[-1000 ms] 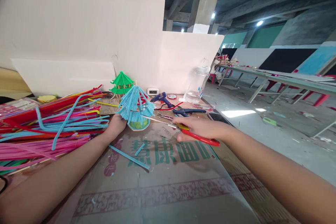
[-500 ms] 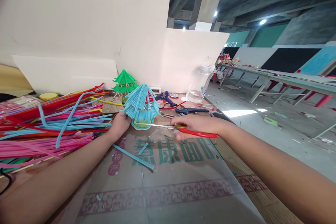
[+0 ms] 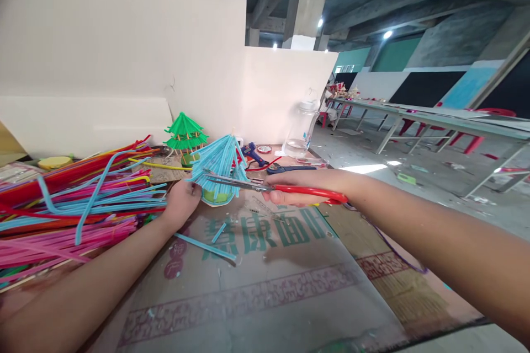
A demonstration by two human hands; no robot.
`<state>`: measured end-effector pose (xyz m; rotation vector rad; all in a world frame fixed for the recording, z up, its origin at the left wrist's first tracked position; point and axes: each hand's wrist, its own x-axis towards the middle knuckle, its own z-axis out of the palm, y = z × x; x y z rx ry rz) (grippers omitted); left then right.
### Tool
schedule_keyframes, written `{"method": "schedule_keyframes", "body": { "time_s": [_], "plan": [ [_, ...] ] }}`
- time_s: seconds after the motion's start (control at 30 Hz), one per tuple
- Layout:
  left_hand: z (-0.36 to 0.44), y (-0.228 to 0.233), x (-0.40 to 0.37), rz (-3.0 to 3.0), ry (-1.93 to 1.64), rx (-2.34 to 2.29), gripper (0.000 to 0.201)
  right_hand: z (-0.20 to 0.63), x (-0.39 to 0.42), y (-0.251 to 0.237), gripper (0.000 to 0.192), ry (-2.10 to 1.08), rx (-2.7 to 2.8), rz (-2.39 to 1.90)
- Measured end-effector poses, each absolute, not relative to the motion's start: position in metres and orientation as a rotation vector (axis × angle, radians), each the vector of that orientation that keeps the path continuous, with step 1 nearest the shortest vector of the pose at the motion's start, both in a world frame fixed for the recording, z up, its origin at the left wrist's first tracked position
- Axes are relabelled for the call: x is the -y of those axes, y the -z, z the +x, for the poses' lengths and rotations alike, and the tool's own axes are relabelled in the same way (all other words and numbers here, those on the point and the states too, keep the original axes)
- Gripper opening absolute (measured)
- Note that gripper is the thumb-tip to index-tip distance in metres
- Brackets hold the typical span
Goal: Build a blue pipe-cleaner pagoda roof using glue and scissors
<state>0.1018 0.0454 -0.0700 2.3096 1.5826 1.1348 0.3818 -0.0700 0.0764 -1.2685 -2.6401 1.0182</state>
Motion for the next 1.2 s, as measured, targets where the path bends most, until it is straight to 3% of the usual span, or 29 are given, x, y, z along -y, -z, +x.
{"method": "schedule_keyframes", "body": {
  "time_s": [0.1, 0.37, 0.77, 1.0, 1.2],
  "plan": [
    [0.102, 0.07, -0.044, 2.349, -1.124, -1.592, 0.026, 0.381, 0.072, -0.07, 0.051, -1.227, 2.492, -1.349],
    [0.101, 0.072, -0.045, 2.446, -1.092, -1.578, 0.021, 0.385, 0.07, -0.063, 0.058, -1.435, 2.279, -1.32],
    [0.102, 0.072, -0.046, 2.496, -1.047, -1.562, 0.019, 0.39, 0.066, -0.068, 0.055, -1.228, 2.433, -1.438],
    [0.102, 0.071, -0.046, 2.484, -1.028, -1.581, 0.022, 0.388, 0.056, -0.067, 0.066, -1.262, 2.399, -1.455],
    [0.1, 0.073, -0.049, 2.492, -1.007, -1.592, 0.021, 0.388, 0.05, -0.063, 0.045, -1.212, 2.388, -1.458]
  ]
}}
